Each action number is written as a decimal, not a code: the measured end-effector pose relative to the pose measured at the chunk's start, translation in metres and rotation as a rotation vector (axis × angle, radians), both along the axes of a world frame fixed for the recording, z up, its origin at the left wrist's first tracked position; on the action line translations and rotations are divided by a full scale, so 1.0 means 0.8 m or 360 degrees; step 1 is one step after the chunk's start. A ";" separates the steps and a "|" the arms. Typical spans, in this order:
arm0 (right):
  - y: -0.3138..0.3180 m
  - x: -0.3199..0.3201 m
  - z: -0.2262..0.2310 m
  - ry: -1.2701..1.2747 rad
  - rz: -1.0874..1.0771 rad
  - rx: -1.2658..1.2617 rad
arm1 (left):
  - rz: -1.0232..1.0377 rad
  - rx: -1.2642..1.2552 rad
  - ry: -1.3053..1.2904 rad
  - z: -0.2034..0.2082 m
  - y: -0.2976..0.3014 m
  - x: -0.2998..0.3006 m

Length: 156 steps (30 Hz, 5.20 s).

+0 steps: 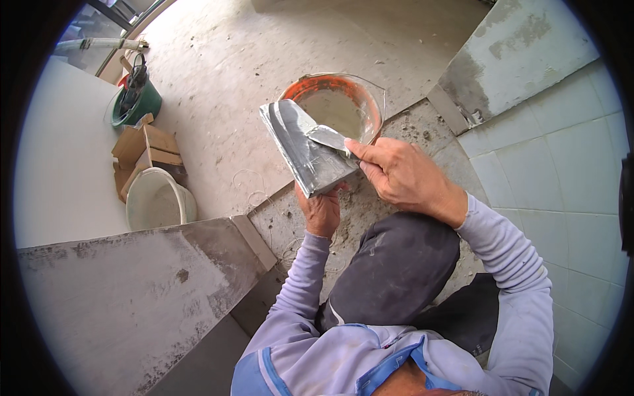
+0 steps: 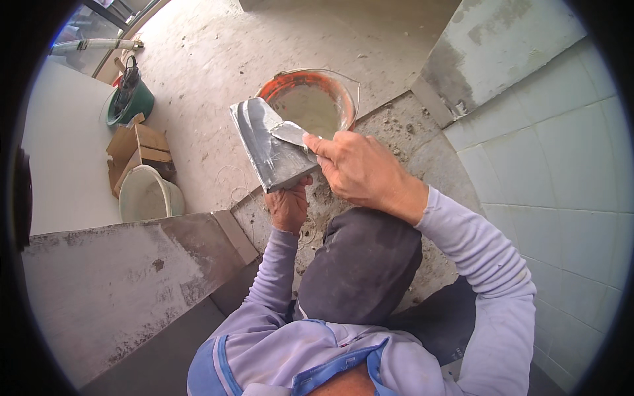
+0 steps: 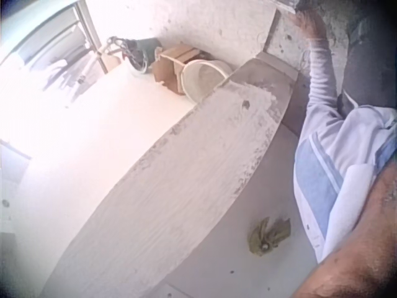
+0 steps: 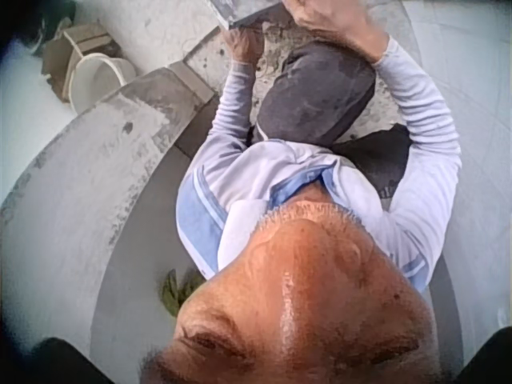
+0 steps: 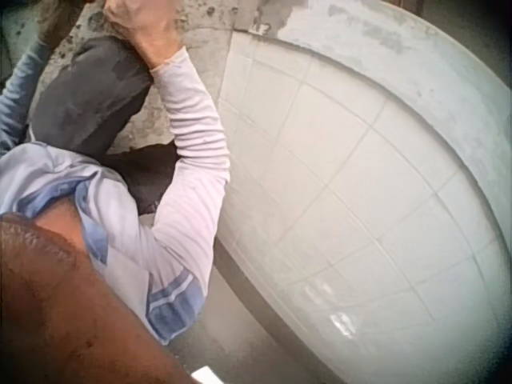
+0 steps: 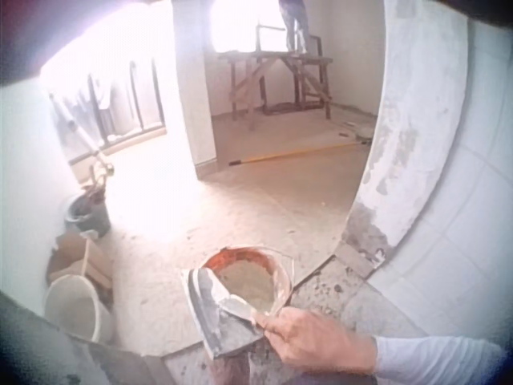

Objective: The person applies grout to the gaps between white wall tiles using a trowel and a smaller tool. They scoop grout from a bucket, spread it into the joints, and smooth the surface. The person also cleans the tools in a green bucket of water.

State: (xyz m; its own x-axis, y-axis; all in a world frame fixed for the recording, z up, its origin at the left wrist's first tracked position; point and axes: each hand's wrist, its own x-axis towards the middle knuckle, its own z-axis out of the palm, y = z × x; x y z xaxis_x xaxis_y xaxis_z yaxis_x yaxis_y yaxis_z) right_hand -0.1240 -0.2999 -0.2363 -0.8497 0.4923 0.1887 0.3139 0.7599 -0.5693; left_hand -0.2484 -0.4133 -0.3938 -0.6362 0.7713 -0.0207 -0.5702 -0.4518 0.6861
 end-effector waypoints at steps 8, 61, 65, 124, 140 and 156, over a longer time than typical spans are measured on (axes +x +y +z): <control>0.087 -0.059 -0.020 -0.0199 -0.0172 -0.0090 | -0.0198 -0.0066 0.0103 0.018 -0.032 0.039; -0.002 0.016 0.041 -0.0168 -0.0117 0.0239 | 0.0305 -0.0736 0.1193 0.060 0.031 -0.021; 0.014 0.001 0.032 -0.0112 -0.0062 0.0180 | 0.0278 -0.0742 0.1210 0.062 0.019 -0.008; 0.091 0.027 0.045 -0.0275 -0.0199 -0.0536 | 0.0274 -0.0968 0.1947 0.037 -0.048 -0.044; 0.112 0.012 0.003 -0.0245 -0.0211 -0.0451 | 0.0068 -0.0897 0.1696 0.049 -0.066 -0.042; 0.067 0.020 -0.094 -0.0553 -0.0313 -0.0124 | -0.0017 -0.0631 0.0963 0.040 -0.076 -0.067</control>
